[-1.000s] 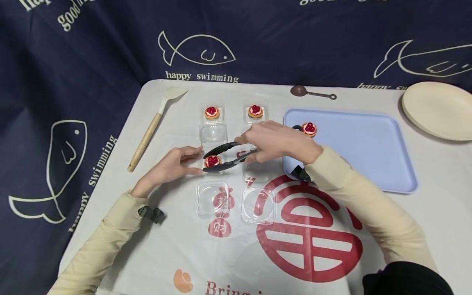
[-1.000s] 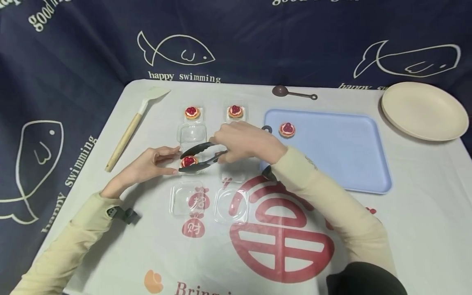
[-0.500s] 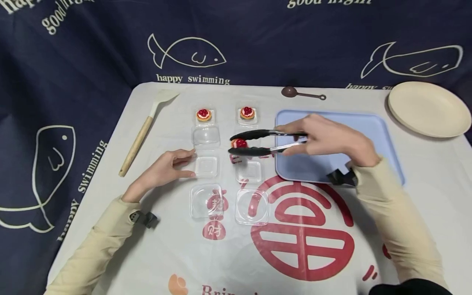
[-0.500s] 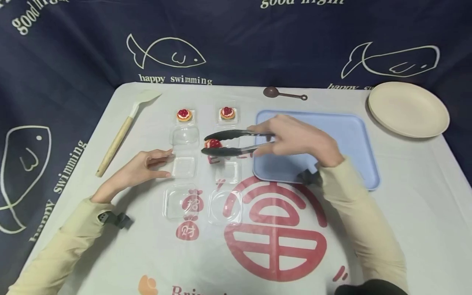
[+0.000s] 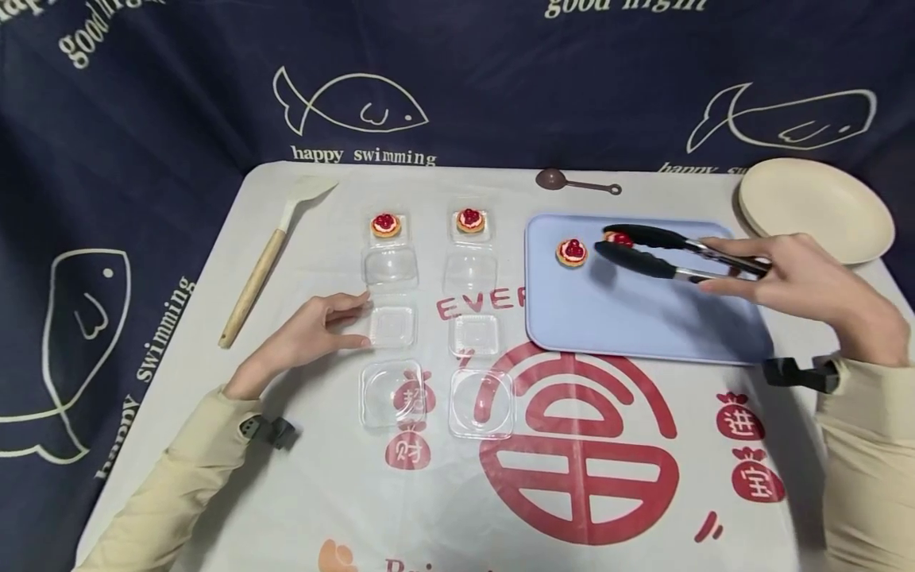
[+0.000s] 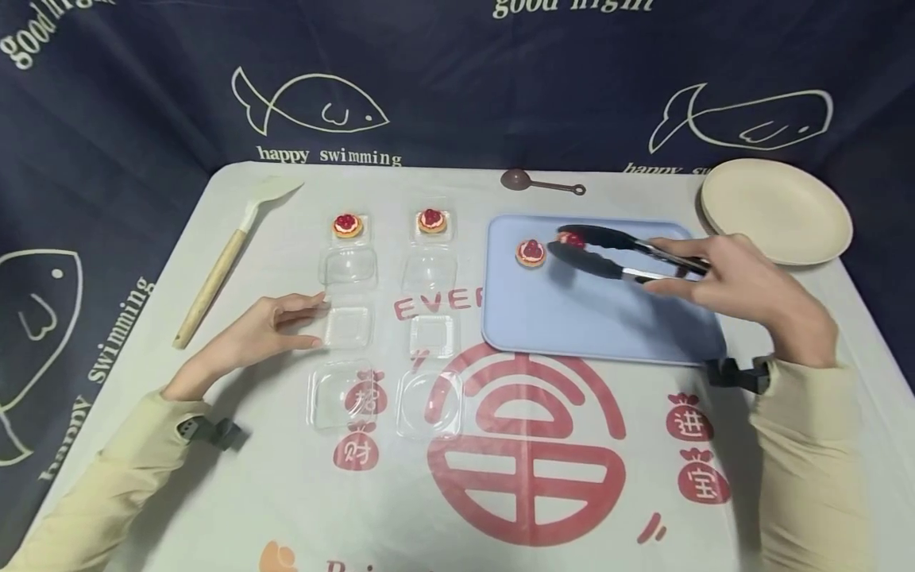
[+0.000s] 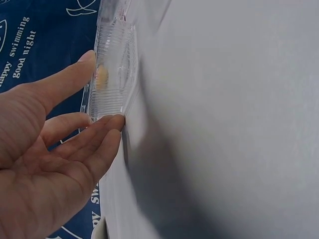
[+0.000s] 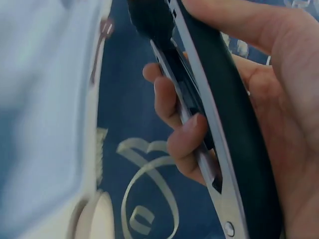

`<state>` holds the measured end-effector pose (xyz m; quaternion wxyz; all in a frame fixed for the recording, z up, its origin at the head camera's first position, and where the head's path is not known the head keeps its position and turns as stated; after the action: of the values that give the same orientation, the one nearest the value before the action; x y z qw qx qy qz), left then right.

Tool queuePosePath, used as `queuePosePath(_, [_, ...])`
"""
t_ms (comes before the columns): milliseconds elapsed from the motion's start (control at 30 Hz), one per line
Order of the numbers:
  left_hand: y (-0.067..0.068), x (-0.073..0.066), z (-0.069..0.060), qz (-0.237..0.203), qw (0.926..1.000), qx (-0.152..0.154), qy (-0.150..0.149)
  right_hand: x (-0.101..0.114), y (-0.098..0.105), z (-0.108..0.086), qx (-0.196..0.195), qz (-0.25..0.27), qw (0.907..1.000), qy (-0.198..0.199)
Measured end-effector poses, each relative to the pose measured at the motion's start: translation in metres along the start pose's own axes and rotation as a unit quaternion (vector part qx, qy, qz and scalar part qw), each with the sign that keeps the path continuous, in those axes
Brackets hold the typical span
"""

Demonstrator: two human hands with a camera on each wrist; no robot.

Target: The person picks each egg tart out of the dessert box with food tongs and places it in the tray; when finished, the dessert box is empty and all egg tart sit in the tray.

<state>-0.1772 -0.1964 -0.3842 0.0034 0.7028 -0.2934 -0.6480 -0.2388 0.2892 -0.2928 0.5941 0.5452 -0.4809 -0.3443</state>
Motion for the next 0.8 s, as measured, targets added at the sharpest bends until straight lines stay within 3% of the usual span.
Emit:
queuePosePath(100, [0.0,-0.001,-0.001,0.0,1.0,0.0,0.002,-0.028,-0.007,-0.005,0.002,-0.007,0.9996,-0.028])
queuePosePath(233, [0.0,0.0,-0.002,-0.001,1.0,0.001,0.007,-0.043,-0.018,-0.009,0.005,-0.005,0.9995,-0.031])
queuePosePath(600, [-0.002,-0.001,-0.003,-0.001,1.0,0.003,0.002,-0.036,-0.026,-0.01,-0.031,-0.012,0.9994,0.012])
queuePosePath(800, [-0.001,-0.004,-0.003,0.014,0.9999,0.003,0.001,-0.037,-0.029,-0.01,-0.039,-0.025,0.9989,0.005])
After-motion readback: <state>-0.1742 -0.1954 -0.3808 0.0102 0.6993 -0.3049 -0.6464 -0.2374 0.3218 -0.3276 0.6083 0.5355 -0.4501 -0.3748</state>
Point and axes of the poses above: each hand's wrist, its own z-axis towards the middle knuckle, its own y-axis out of the back of the hand, x = y × z, the point moved 10 cm from there along z, towards the middle knuckle, and after that the axes turned 8 degrees about -z, right-handed, at the moved point
